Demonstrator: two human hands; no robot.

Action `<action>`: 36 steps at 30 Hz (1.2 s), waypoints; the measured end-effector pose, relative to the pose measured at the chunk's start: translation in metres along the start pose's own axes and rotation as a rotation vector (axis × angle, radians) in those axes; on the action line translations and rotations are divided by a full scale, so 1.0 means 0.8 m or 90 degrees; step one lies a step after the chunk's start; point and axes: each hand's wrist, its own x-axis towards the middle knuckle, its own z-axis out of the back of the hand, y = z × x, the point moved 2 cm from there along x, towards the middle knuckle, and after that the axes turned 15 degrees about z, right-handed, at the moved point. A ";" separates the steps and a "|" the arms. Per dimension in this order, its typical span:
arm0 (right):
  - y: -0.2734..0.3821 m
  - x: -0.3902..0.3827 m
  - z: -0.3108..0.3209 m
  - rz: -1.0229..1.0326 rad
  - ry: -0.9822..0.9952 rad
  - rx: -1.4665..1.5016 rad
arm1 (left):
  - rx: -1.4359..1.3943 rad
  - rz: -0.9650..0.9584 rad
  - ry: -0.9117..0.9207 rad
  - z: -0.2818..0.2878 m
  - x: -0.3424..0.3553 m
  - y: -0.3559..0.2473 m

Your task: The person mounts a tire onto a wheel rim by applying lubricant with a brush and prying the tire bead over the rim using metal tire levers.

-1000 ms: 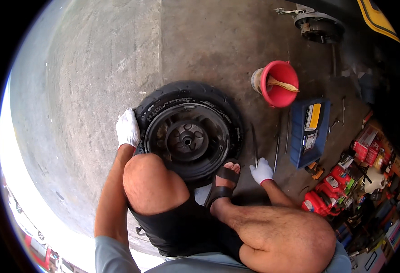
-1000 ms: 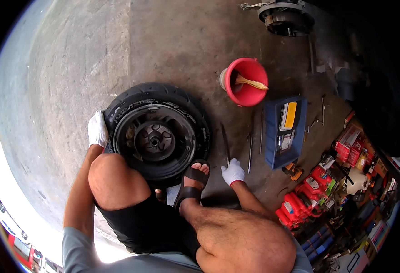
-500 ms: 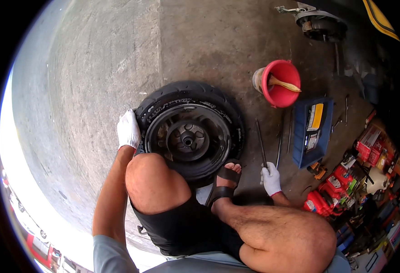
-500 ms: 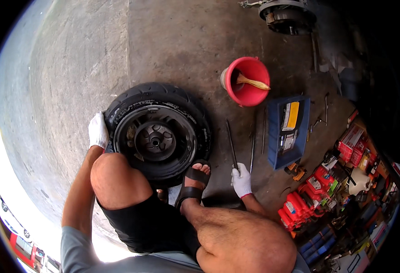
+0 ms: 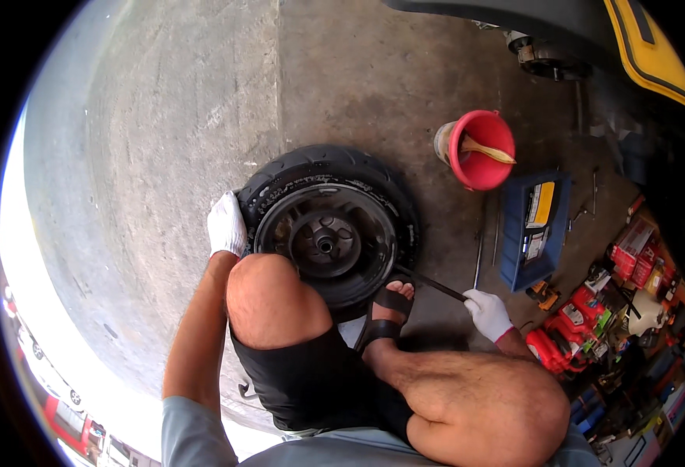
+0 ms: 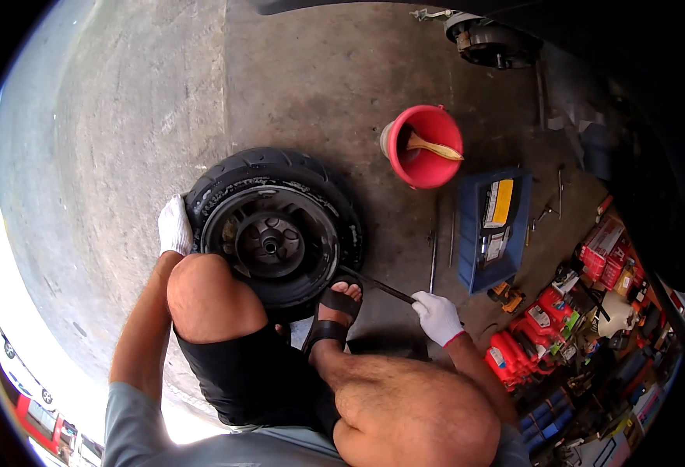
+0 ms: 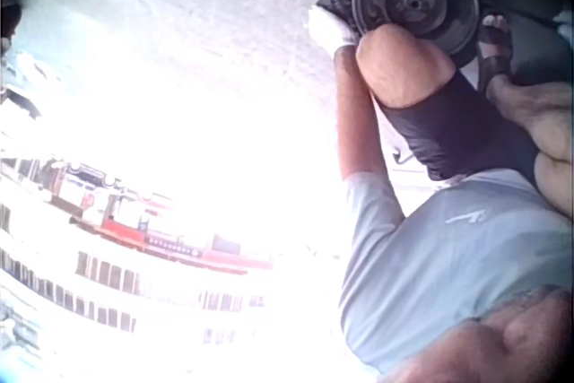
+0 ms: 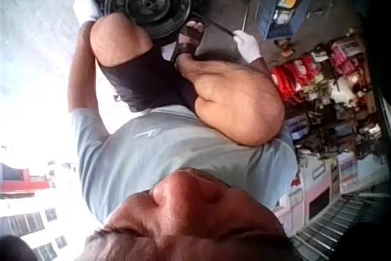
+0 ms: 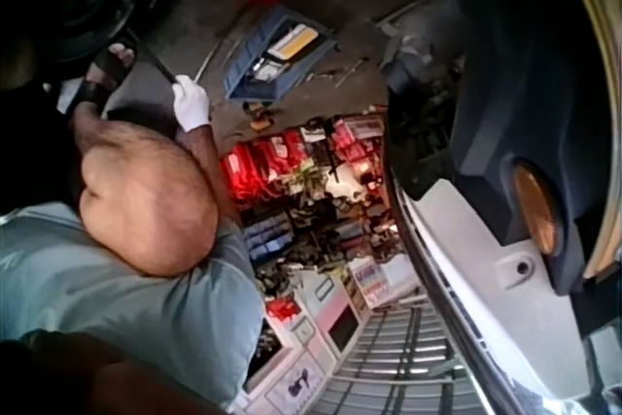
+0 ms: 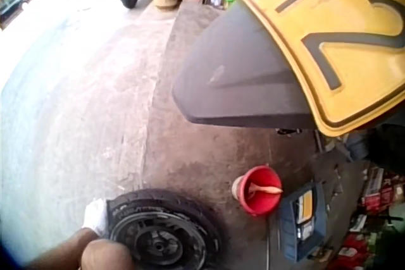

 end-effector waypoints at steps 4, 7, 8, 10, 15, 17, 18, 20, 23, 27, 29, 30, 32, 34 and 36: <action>-0.036 0.030 0.003 0.022 0.029 0.003 | 0.019 -0.006 -0.012 0.000 0.000 -0.002; -0.041 0.037 -0.002 0.008 0.062 0.005 | 0.036 -0.018 -0.022 -0.001 0.000 0.000; -0.043 0.034 -0.002 -0.004 0.074 0.006 | 0.038 -0.014 -0.012 -0.004 0.000 -0.001; -0.031 0.036 -0.001 -0.017 0.083 0.012 | 0.052 -0.024 -0.025 -0.004 -0.002 0.001; 0.006 0.031 0.022 -0.065 0.109 -0.041 | 0.049 -0.018 -0.026 -0.008 -0.001 -0.002; 0.051 0.024 0.035 -0.084 0.160 -0.037 | 0.011 -0.021 -0.017 -0.005 -0.002 -0.004; 0.063 0.019 0.028 -0.094 0.210 -0.023 | 0.024 -0.013 -0.023 0.003 -0.004 0.003; 0.042 -0.011 0.031 -0.095 0.247 0.119 | 0.008 0.017 -0.020 0.008 -0.005 0.010; 0.035 -0.032 0.091 -0.218 0.265 0.556 | -0.002 -0.014 -0.030 0.006 -0.002 0.008; 0.010 -0.044 0.097 -0.438 0.115 1.005 | 0.029 -0.031 -0.009 0.004 -0.004 -0.006; -0.005 -0.050 0.079 -0.447 0.100 0.980 | 0.040 -0.027 -0.012 -0.004 0.002 0.000; -0.012 -0.056 0.073 -0.463 0.081 0.955 | 0.051 -0.025 -0.009 -0.009 0.003 0.002; 0.033 -0.058 0.084 -0.481 0.080 0.985 | 0.005 -0.010 0.022 -0.007 0.001 0.000; 0.095 -0.071 0.084 -0.452 0.124 0.870 | 0.082 -0.037 -0.030 0.001 -0.003 0.006; 0.121 -0.077 0.084 -0.435 0.141 0.827 | 0.080 -0.024 -0.008 0.000 -0.003 0.000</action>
